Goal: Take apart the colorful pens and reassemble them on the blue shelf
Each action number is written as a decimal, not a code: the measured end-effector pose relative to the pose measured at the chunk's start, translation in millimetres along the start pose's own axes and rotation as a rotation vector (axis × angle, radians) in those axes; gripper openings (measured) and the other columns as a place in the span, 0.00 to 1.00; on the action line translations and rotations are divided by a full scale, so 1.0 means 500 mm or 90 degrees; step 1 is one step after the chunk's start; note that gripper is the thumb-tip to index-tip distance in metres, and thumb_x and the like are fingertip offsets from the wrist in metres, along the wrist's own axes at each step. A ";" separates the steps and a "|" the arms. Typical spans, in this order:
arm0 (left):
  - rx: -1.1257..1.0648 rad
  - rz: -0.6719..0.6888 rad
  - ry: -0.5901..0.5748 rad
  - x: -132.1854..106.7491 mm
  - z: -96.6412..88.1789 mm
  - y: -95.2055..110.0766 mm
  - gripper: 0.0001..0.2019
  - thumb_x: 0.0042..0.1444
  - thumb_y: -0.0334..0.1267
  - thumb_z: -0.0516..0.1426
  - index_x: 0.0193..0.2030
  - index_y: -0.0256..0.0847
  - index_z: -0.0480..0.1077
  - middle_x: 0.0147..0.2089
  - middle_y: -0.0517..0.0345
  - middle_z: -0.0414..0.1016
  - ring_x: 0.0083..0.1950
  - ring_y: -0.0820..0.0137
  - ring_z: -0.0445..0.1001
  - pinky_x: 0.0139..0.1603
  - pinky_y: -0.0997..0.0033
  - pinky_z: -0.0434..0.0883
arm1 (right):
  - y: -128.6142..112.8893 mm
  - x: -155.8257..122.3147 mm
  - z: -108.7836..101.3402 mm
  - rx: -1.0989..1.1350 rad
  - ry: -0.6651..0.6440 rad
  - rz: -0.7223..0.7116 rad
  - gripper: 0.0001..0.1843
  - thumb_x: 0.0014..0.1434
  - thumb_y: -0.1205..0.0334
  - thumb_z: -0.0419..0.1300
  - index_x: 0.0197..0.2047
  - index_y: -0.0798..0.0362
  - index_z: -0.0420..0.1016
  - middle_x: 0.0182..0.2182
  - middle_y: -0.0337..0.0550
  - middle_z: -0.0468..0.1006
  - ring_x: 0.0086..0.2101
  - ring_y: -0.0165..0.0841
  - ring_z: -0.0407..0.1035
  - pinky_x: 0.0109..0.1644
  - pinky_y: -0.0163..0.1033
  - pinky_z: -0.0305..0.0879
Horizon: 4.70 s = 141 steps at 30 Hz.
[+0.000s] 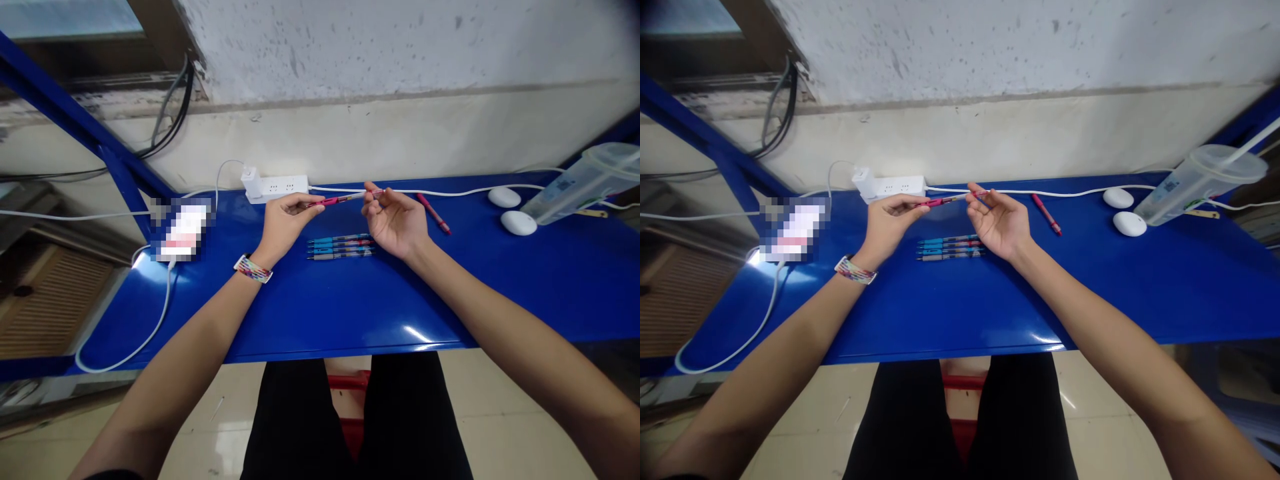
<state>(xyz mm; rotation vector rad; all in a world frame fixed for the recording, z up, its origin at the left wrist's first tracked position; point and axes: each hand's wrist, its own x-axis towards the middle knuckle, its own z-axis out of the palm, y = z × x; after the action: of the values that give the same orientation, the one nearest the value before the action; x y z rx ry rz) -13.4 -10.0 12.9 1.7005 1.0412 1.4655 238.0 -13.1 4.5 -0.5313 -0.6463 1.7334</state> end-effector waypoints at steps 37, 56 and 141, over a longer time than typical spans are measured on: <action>0.001 -0.027 -0.016 -0.006 -0.003 0.001 0.07 0.57 0.40 0.75 0.43 0.48 0.90 0.43 0.53 0.92 0.45 0.62 0.87 0.54 0.56 0.84 | -0.002 -0.004 0.001 -0.081 0.018 -0.007 0.12 0.65 0.61 0.63 0.51 0.51 0.83 0.39 0.41 0.88 0.44 0.30 0.83 0.47 0.29 0.83; -0.011 -0.016 -0.008 -0.005 0.002 0.003 0.06 0.57 0.36 0.74 0.42 0.47 0.88 0.45 0.53 0.92 0.47 0.61 0.88 0.56 0.54 0.84 | 0.000 -0.016 0.020 -0.013 0.042 0.007 0.20 0.74 0.56 0.55 0.60 0.51 0.83 0.39 0.41 0.87 0.44 0.31 0.84 0.49 0.34 0.84; 0.173 -0.010 -0.194 -0.002 -0.017 -0.017 0.05 0.66 0.42 0.68 0.46 0.47 0.85 0.39 0.55 0.86 0.40 0.64 0.79 0.47 0.60 0.75 | -0.016 0.010 -0.028 -0.702 0.003 -0.258 0.07 0.60 0.58 0.73 0.41 0.49 0.88 0.37 0.46 0.88 0.36 0.39 0.79 0.46 0.50 0.78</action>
<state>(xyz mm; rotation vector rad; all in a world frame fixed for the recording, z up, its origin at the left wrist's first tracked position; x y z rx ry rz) -23.2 -6.9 6.3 2.0246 1.1171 1.0454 251.8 -4.6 -0.9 -1.0520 -1.5868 0.8760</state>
